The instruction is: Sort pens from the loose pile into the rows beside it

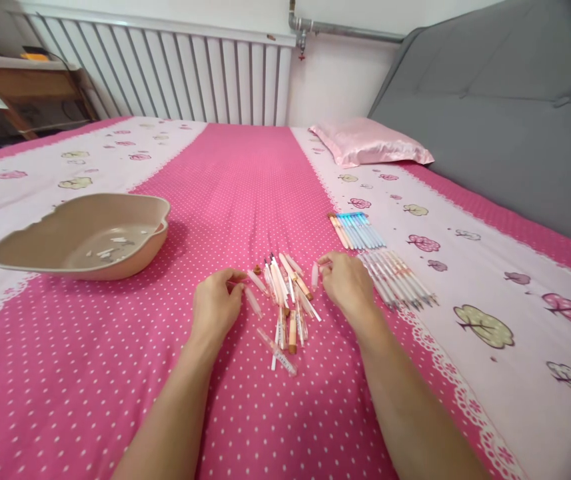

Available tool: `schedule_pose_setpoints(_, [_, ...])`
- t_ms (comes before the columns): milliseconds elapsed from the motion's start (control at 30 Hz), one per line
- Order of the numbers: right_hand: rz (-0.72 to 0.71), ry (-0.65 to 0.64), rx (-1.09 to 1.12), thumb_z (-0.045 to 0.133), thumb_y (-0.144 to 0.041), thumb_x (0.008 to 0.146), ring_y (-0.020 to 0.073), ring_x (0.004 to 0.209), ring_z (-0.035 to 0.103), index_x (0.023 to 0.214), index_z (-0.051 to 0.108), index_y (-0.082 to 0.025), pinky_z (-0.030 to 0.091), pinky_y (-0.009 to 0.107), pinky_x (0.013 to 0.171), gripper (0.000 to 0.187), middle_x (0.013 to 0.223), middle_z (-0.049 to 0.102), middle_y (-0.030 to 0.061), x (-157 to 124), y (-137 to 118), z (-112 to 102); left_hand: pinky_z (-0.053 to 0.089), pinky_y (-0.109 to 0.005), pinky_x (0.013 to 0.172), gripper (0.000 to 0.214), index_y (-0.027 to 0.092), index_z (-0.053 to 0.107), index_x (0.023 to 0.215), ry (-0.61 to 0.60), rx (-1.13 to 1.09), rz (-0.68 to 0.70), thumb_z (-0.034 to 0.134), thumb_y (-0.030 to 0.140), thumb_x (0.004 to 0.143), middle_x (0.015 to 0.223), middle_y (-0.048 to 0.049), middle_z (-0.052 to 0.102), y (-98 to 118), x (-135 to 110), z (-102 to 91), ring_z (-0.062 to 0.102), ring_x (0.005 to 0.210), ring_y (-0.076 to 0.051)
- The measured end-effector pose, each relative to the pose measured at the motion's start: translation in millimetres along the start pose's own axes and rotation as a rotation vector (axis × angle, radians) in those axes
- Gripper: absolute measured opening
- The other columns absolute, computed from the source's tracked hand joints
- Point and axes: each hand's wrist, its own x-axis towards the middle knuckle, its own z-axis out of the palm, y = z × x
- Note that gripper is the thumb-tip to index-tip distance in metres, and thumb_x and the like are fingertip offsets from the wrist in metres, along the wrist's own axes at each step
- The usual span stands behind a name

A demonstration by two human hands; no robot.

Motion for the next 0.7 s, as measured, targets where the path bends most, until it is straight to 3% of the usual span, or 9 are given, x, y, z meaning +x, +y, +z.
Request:
schedule_pose_setpoints(200, [0.028, -0.056, -0.042, 0.047, -0.018, 0.08, 0.0255, 0.086, 0.064, 0.098, 0.067, -0.019, 0.043, 0.031, 0.069, 0.027, 0.086, 0.069, 0.0128, 2, 1, 6, 0.039, -0.029, 0.059, 0.026, 0.018, 0.065, 0.088, 0.049, 0.194, -0.125, 0.048, 0.032, 0.076, 0.078, -0.0084, 0.069, 4, -3, -5.0, 0.062, 0.072, -0.024])
schedule_pose_setpoints(367, [0.002, -0.056, 0.016, 0.047, -0.007, 0.074, 0.0225, 0.085, 0.065, 0.1, 0.065, -0.018, 0.043, 0.028, 0.068, 0.034, 0.084, 0.069, 0.0099, 7, 5, 12, 0.032, -0.028, 0.05, 0.031, 0.02, 0.06, 0.07, -0.013, 0.311, -0.167, 0.046, 0.047, 0.074, 0.067, -0.0091, 0.065, 7, -5, -5.9, 0.06, 0.066, -0.026])
schedule_pose_setpoints(567, [-0.01, -0.016, 0.027, 0.048, -0.014, 0.078, 0.023, 0.085, 0.064, 0.1, 0.065, -0.018, 0.042, 0.028, 0.068, 0.028, 0.088, 0.07, 0.0103, 10, 7, 16, 0.031, -0.027, 0.048, 0.031, 0.02, 0.059, 0.068, -0.017, 0.291, -0.145, 0.046, 0.048, 0.073, 0.065, -0.0087, 0.064, 7, -6, -4.0, 0.059, 0.061, -0.023])
schedule_pose_setpoints(700, [-0.039, 0.004, 0.045, 0.052, -0.022, 0.08, 0.0207, 0.079, 0.063, 0.088, 0.069, -0.021, 0.04, 0.028, 0.065, 0.019, 0.083, 0.07, 0.0072, 7, 4, 13, 0.031, -0.027, 0.049, 0.031, 0.02, 0.058, 0.068, -0.025, 0.303, -0.153, 0.046, 0.048, 0.072, 0.066, -0.0089, 0.064, 8, -5, -4.2, 0.059, 0.063, -0.024])
